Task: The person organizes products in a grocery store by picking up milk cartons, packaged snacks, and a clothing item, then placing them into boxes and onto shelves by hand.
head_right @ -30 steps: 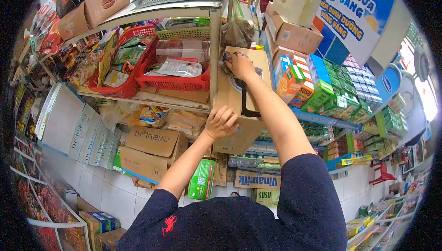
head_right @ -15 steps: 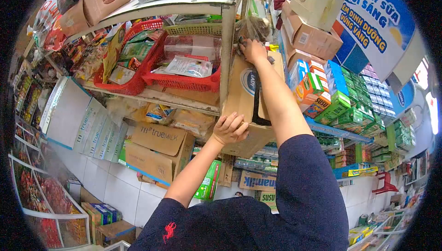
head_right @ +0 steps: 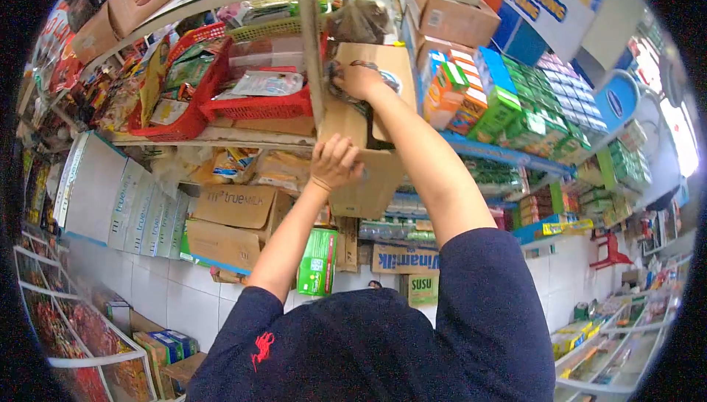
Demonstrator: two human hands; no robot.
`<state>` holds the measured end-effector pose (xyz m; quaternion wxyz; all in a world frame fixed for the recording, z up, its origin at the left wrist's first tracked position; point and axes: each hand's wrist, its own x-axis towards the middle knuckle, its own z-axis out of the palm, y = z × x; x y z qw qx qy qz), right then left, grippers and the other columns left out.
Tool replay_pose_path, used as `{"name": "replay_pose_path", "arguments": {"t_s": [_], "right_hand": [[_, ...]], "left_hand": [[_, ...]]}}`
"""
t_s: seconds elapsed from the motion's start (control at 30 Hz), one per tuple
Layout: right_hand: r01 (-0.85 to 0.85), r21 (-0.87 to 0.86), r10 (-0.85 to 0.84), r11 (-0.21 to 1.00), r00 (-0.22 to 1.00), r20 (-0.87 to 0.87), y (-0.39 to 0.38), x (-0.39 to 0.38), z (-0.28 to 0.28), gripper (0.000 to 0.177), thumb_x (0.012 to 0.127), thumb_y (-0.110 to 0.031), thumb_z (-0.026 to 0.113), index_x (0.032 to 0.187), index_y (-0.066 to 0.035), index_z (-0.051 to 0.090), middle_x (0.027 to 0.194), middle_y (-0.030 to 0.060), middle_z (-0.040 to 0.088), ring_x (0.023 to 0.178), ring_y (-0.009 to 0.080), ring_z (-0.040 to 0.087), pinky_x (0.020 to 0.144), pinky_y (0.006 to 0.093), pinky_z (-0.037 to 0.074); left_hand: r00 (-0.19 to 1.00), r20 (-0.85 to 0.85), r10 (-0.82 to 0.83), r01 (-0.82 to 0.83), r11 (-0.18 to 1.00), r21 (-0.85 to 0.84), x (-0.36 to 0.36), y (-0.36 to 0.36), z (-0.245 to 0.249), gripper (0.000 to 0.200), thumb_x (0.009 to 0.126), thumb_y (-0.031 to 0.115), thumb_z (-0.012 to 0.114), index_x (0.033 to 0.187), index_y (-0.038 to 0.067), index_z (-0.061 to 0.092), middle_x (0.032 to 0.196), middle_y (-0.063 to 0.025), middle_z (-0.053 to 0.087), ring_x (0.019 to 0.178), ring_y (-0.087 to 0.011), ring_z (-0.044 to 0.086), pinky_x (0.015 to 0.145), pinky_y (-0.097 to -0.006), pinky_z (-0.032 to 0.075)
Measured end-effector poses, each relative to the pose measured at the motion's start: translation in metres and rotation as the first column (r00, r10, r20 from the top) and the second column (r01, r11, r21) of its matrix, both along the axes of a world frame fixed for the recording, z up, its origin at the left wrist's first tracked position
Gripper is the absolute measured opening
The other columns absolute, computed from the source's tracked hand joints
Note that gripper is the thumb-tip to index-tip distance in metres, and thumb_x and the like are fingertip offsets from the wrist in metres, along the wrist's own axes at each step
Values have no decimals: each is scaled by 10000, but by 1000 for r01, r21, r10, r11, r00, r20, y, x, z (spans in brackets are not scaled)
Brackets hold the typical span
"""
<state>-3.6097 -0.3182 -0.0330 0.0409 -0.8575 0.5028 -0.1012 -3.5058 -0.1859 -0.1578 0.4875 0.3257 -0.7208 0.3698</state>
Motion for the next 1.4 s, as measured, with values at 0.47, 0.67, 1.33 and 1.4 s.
{"name": "replay_pose_path", "arguments": {"t_s": [0.47, 0.67, 1.33, 1.4], "right_hand": [[-359, -66, 364, 931, 902, 231, 156, -19, 43, 317, 726, -341, 566, 857, -52, 578, 819, 170, 585, 814, 340, 558, 689, 419, 434], [-260, -570, 453, 779, 862, 226, 200, -30, -5, 316, 532, -171, 684, 800, -81, 543, 773, 71, 505, 698, 259, 501, 599, 371, 397], [-684, -3, 676, 730, 723, -143, 167, -71, -203, 296, 724, -192, 555, 985, -61, 508, 804, 112, 522, 827, 266, 502, 746, 360, 408], [-704, 86, 699, 705, 671, -248, 166, -68, -196, 228, 708, -178, 555, 905, -67, 523, 799, 97, 514, 813, 256, 505, 706, 345, 402]], "left_hand": [[632, -687, -358, 572, 813, 103, 16, 63, 112, 86, 750, 50, 498, 680, 13, 463, 649, -108, 436, 607, -261, 436, 576, -334, 366], [769, -559, -309, 596, 664, 452, 24, 22, 136, 204, 789, 179, 532, 883, 1, 570, 788, -102, 571, 725, -196, 546, 666, -281, 420], [876, -323, -358, 399, 162, 902, -5, -24, 110, 500, 856, 411, 430, 1246, 98, 432, 1349, -113, 327, 1260, -241, 277, 1022, -346, 218], [859, -384, -339, 444, 116, 889, -3, -24, 111, 491, 857, 408, 432, 1232, 90, 447, 1338, -115, 343, 1250, -243, 298, 1014, -343, 233]]}}
